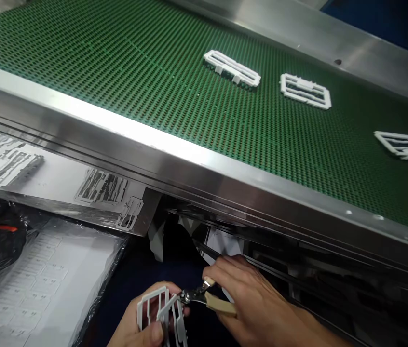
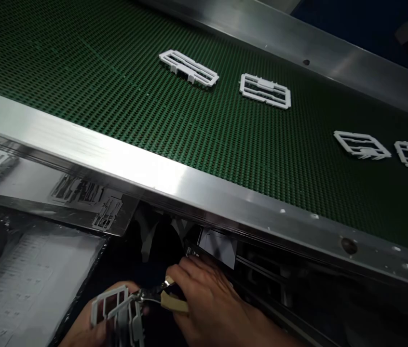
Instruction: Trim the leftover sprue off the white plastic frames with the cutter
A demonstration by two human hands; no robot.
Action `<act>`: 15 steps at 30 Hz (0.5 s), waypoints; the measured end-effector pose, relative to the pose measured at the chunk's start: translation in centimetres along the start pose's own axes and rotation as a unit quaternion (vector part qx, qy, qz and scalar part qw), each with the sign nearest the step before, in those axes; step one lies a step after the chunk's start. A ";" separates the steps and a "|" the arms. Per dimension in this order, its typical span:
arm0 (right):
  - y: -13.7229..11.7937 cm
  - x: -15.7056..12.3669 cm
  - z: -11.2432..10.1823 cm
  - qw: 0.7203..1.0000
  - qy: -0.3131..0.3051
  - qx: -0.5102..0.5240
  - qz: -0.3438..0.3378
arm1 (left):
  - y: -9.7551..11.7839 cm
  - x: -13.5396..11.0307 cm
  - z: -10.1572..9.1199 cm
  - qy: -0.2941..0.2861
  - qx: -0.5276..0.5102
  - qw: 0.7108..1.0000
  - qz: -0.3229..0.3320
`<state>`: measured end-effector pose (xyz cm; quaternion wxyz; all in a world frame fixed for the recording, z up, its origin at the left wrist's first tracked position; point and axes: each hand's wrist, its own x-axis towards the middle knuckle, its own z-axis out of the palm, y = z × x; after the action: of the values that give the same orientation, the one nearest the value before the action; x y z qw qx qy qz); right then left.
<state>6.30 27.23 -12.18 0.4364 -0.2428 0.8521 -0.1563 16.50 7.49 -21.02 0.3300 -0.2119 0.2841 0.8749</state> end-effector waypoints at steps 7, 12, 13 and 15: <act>0.7 0.3 0.0 0.997 0.004 -0.061 -0.036 | -1.0 0.9 -0.2 0.024 -0.104 0.994 -0.029; 0.6 0.4 -0.7 0.995 -0.002 -0.088 -0.054 | -0.3 0.8 0.0 0.026 -0.117 0.991 -0.054; 0.6 0.5 -0.7 0.994 -0.004 -0.090 -0.054 | -0.3 0.8 0.0 0.026 -0.126 0.990 -0.054; 0.6 0.5 -0.8 0.994 -0.007 -0.093 -0.054 | -0.4 0.8 0.0 0.027 -0.141 0.988 -0.058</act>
<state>5.22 27.50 -12.41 0.4085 -0.3294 0.8456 -0.0981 16.21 8.13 -21.59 0.3391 -0.2963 0.1536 0.8795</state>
